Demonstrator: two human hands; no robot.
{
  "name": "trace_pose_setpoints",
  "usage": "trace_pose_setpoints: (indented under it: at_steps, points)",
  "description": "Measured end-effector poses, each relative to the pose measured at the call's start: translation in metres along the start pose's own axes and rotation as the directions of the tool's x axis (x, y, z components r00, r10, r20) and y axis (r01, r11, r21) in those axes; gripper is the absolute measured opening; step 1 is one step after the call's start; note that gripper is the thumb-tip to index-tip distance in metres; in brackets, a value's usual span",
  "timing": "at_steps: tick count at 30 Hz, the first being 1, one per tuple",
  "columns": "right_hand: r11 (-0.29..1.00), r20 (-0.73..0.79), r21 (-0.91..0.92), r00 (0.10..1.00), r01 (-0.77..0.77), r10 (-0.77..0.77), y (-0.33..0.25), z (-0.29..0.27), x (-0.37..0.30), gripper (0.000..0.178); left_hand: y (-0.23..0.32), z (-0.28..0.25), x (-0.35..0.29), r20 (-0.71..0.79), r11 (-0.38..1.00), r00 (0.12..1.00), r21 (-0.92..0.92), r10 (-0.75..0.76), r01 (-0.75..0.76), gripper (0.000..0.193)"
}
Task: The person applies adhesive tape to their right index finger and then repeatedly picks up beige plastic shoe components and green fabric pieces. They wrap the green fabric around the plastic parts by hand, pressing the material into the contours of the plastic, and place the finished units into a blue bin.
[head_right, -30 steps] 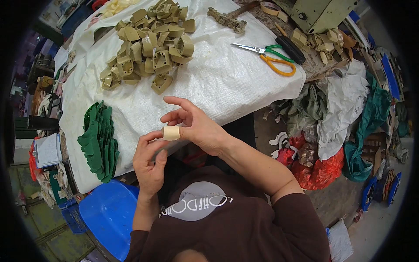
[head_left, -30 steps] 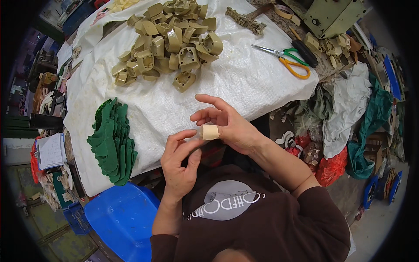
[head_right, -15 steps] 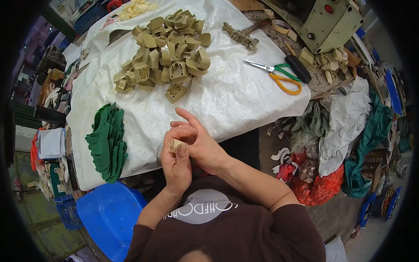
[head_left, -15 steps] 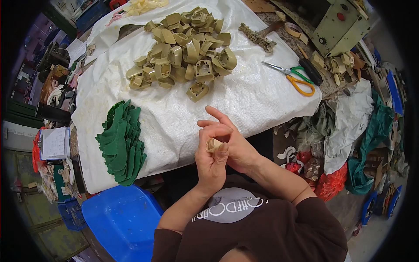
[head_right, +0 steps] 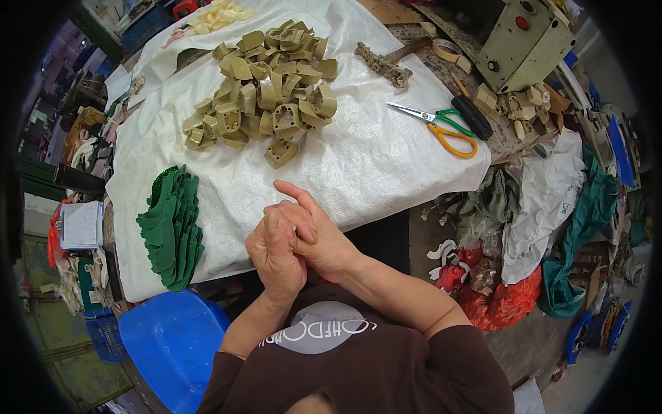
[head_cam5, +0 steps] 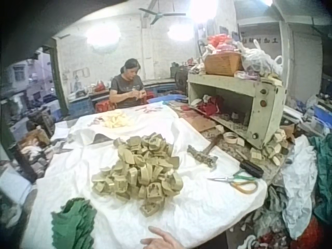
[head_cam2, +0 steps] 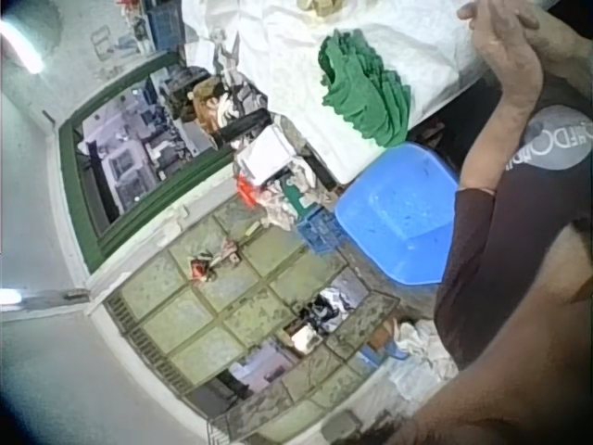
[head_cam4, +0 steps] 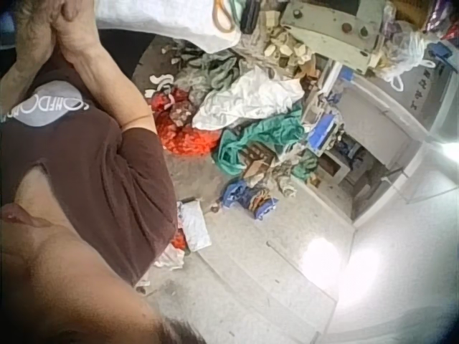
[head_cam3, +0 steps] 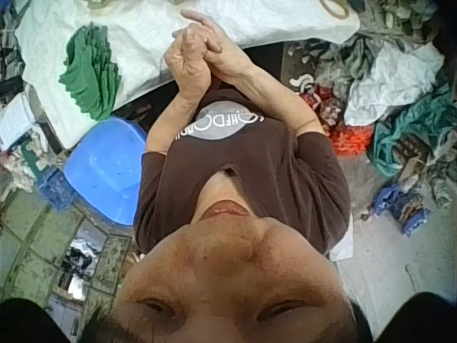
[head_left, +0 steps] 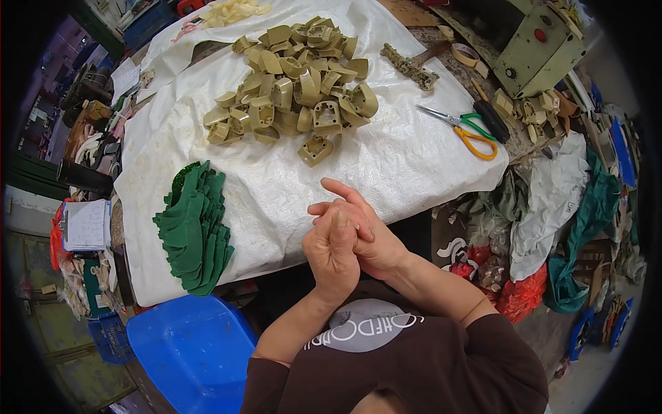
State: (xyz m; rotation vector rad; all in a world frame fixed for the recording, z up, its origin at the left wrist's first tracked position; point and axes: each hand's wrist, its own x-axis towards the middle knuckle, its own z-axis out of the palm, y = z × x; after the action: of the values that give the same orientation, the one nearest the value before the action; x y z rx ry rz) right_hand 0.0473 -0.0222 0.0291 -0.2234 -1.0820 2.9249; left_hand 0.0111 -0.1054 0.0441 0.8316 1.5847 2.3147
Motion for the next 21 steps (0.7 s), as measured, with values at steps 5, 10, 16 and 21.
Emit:
trace_pose_setpoints:
  at_steps: [5, 10, 16, 21]
  points:
    - [0.970, -0.032, -0.225, 0.995, 0.088, -0.098, -0.003, -0.003, 0.002, 0.093, 0.006, 0.004, 0.006, -0.031, 0.998, 0.999, -0.044, -0.037, 0.035, 0.049]
    - [0.953, -0.056, -0.294, 0.994, 0.073, -0.093, -0.002, 0.002, 0.004, 0.085, 0.014, -0.004, 0.011, -0.040, 0.867, 0.961, -0.444, -0.272, 0.227, 0.056]
    - [0.904, 0.021, -0.425, 0.999, 0.040, -0.034, -0.002, -0.003, 0.009, 0.087, 0.005, -0.021, 0.018, 0.162, 0.715, 0.952, -0.630, -0.261, 0.303, 0.055]
    - [0.993, 0.132, 0.022, 0.985, -0.113, 0.109, 0.006, -0.002, 0.012, 0.092, 0.027, -0.018, 0.021, 0.053, 0.647, 0.920, -0.694, -0.389, 0.314, 0.060]
